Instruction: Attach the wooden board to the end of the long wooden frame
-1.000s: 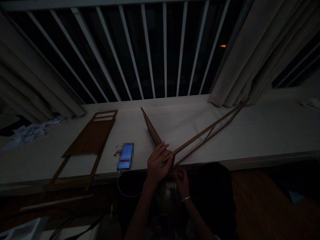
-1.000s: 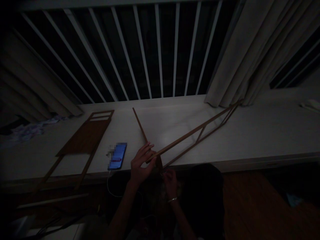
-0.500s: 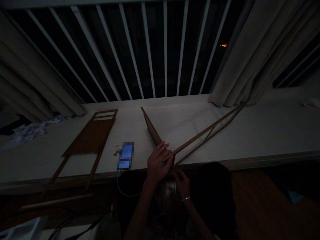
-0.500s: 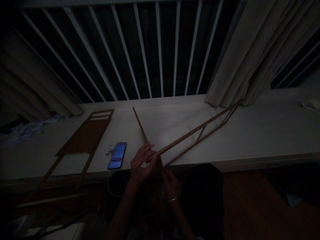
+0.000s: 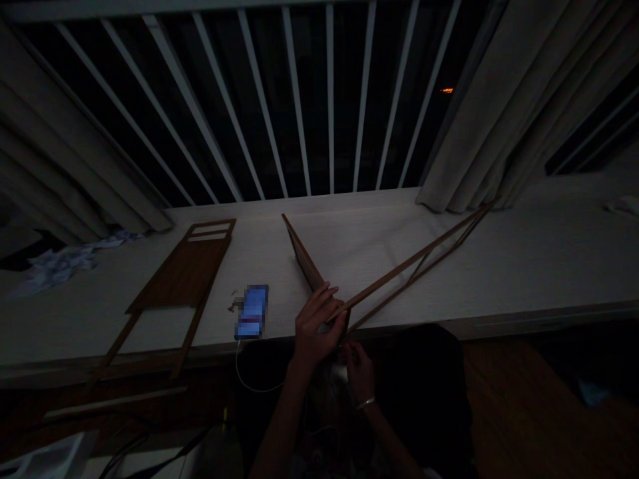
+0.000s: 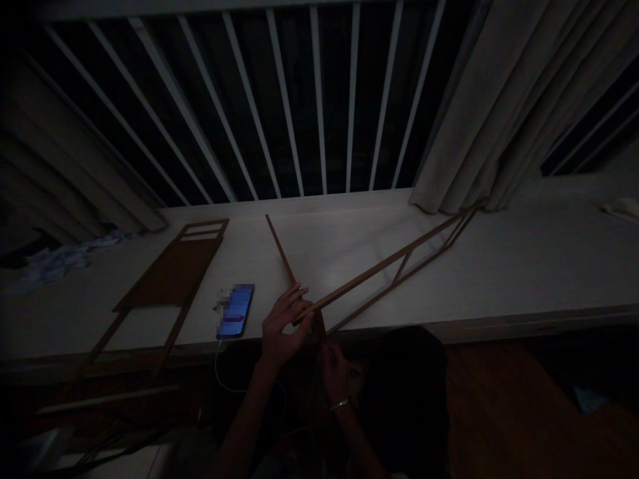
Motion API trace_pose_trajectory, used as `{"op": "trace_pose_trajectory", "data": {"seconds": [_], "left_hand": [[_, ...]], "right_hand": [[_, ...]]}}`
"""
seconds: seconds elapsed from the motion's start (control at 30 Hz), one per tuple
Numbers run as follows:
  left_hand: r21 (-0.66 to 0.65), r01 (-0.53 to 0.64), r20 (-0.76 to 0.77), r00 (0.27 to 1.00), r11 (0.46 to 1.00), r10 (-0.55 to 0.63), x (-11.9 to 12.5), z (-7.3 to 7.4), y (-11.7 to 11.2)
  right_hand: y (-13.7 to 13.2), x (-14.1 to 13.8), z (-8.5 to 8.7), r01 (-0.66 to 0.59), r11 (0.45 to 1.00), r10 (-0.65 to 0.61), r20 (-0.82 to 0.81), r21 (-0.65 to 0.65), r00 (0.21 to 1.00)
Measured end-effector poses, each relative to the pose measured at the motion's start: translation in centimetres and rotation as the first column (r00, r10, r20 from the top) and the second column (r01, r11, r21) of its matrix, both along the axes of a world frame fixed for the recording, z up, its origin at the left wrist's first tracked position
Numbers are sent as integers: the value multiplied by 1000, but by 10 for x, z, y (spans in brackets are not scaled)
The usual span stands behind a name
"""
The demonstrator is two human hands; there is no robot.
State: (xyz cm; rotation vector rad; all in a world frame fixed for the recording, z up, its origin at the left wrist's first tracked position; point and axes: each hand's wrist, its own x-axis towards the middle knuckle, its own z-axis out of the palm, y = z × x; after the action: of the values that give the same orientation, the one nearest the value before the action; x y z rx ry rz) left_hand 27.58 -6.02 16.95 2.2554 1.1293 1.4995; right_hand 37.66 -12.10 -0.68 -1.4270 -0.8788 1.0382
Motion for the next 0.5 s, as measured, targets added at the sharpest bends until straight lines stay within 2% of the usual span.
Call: {"op": "trace_pose_trajectory", "data": {"seconds": [0.17,0.3,0.5], "left_hand": [[0,2,12,1000,1000,-2,0,-1,0],[-3,4,10,1000,1000,-4,0,-1,0],[-3,-1,8,1000,1000,1,0,-1,0]], "right_hand": [[3,-3,-10,27,999,-36,-214,-42,976],[5,-6,-10,36,995,-66,-335,-94,940],[3,-10,-1,25,994,-58,-312,-110,948]]}}
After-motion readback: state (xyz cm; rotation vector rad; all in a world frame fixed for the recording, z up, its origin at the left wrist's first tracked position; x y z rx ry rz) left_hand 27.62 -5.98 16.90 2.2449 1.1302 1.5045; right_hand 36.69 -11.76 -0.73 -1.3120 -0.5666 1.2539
